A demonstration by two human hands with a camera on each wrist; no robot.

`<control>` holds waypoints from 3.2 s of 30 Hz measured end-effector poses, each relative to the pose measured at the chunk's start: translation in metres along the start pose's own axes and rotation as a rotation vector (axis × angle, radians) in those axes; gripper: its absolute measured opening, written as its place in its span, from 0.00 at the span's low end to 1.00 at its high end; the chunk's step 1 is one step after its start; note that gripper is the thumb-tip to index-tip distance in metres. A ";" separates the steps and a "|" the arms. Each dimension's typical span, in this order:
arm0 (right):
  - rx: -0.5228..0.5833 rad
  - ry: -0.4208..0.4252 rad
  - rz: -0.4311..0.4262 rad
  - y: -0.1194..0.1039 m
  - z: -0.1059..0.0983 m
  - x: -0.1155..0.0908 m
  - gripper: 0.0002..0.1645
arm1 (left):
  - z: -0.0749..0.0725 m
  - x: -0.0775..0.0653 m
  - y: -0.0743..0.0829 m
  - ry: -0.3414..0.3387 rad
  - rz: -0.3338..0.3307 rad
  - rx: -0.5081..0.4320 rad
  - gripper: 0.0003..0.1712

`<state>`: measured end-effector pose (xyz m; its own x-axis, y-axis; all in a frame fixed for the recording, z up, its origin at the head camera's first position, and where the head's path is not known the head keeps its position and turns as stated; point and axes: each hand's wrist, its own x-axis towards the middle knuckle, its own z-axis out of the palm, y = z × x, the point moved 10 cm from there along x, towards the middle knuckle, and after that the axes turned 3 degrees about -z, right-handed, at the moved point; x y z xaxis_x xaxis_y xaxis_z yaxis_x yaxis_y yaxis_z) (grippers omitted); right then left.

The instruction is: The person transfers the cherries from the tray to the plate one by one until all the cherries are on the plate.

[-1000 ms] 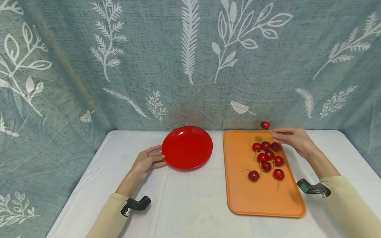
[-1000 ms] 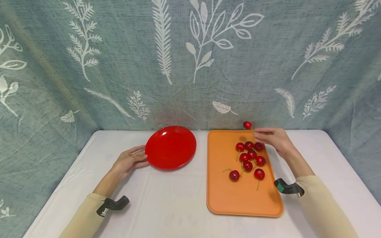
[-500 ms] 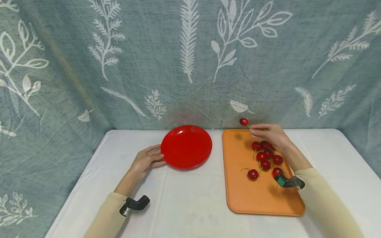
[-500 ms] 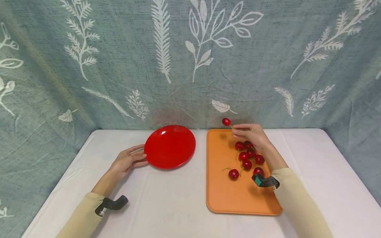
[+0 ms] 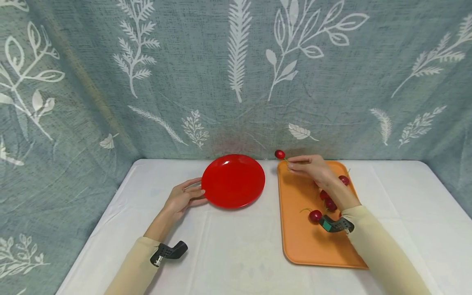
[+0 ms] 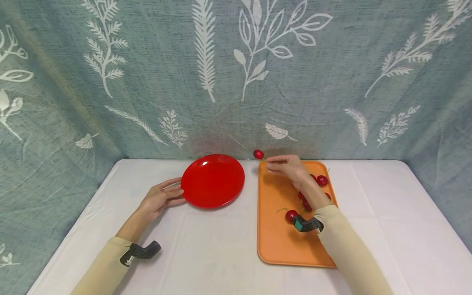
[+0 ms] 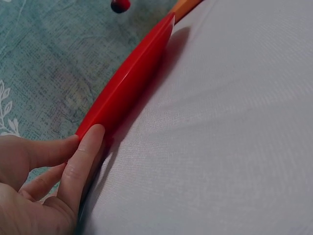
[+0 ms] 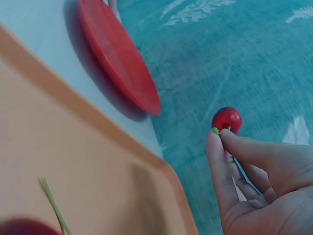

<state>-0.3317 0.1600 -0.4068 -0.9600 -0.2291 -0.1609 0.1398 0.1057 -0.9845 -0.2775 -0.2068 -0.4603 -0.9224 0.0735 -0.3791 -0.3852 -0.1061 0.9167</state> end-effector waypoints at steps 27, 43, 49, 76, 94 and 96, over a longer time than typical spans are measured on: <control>-0.026 0.038 -0.119 0.007 0.110 0.038 0.15 | 0.001 0.000 0.000 0.009 0.008 -0.025 0.35; 0.035 0.177 -0.062 0.013 0.140 0.056 0.12 | 0.000 0.001 -0.001 0.010 0.011 -0.013 0.34; -0.052 0.256 -0.076 0.012 0.142 0.052 0.10 | 0.000 0.000 -0.001 0.010 0.015 -0.017 0.34; -0.003 0.215 0.005 0.011 0.137 0.049 0.11 | -0.001 0.003 -0.004 0.020 0.003 -0.004 0.34; -0.091 0.020 -0.182 -0.043 0.112 0.019 0.16 | -0.001 0.005 -0.005 0.014 0.001 -0.038 0.35; -0.107 0.015 -0.187 -0.046 0.105 0.014 0.16 | 0.000 0.005 -0.005 0.014 0.001 -0.038 0.35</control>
<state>-0.3258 0.0501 -0.3707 -0.9705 -0.2396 0.0254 -0.0665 0.1648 -0.9841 -0.2801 -0.2062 -0.4671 -0.9230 0.0597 -0.3802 -0.3848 -0.1439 0.9117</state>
